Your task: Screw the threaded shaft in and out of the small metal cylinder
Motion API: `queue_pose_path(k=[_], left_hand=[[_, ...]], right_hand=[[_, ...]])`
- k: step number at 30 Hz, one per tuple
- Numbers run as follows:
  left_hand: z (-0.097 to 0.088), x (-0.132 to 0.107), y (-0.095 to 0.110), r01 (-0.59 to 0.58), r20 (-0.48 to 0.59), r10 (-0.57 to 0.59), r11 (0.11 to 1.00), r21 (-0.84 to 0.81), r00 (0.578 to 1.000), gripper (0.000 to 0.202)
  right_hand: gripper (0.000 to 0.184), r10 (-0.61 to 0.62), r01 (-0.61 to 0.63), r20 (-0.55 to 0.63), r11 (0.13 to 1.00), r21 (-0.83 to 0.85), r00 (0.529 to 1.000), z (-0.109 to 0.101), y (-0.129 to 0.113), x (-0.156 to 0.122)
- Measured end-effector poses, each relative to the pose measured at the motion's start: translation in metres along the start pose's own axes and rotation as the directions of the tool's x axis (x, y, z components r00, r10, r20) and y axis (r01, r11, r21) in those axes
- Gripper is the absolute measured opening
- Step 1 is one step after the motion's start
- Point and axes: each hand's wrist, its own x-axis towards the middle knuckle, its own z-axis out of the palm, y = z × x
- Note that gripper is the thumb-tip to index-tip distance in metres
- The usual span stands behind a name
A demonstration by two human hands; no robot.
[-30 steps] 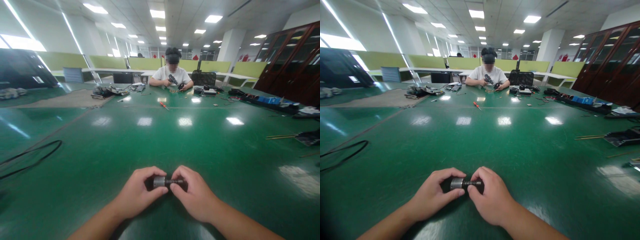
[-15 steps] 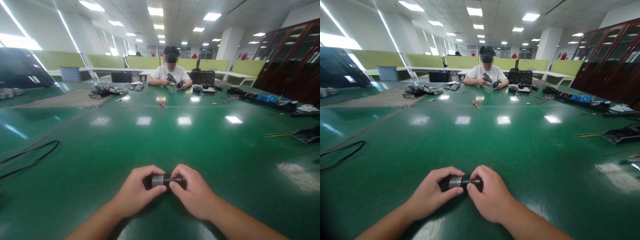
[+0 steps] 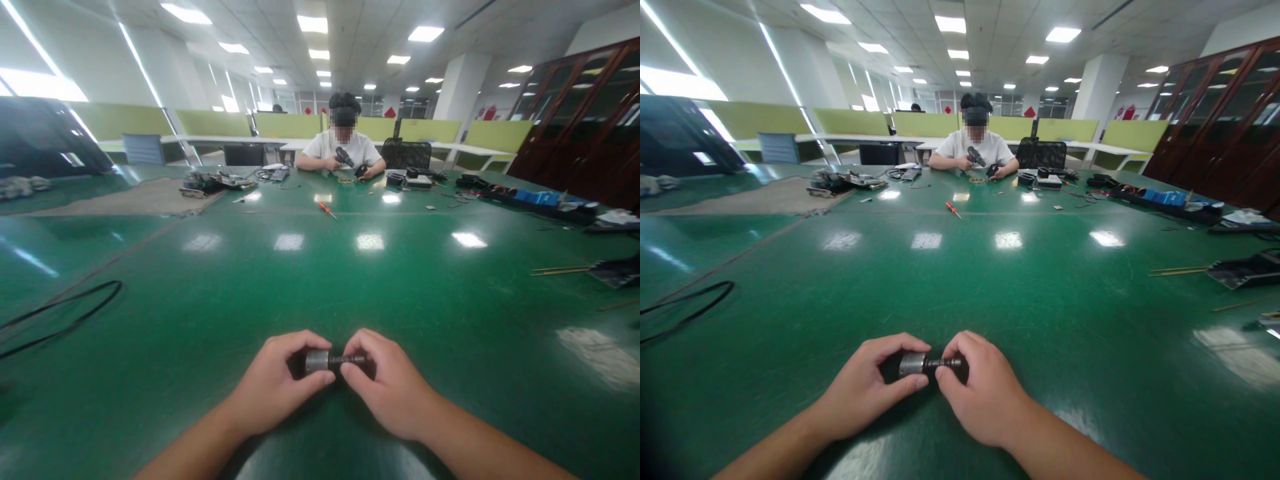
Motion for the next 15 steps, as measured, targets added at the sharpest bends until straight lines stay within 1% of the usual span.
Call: queue_pose_path(k=[15], left_hand=[[0.0002, 0.0011, -0.001, 0.003, -0.011, -0.003, 1.0, 0.003, 1.0, 0.019]], right_hand=[[0.003, -0.004, 0.004, 0.0, 1.0, 0.011, 1.0, 0.0004, 0.001, 0.0006]])
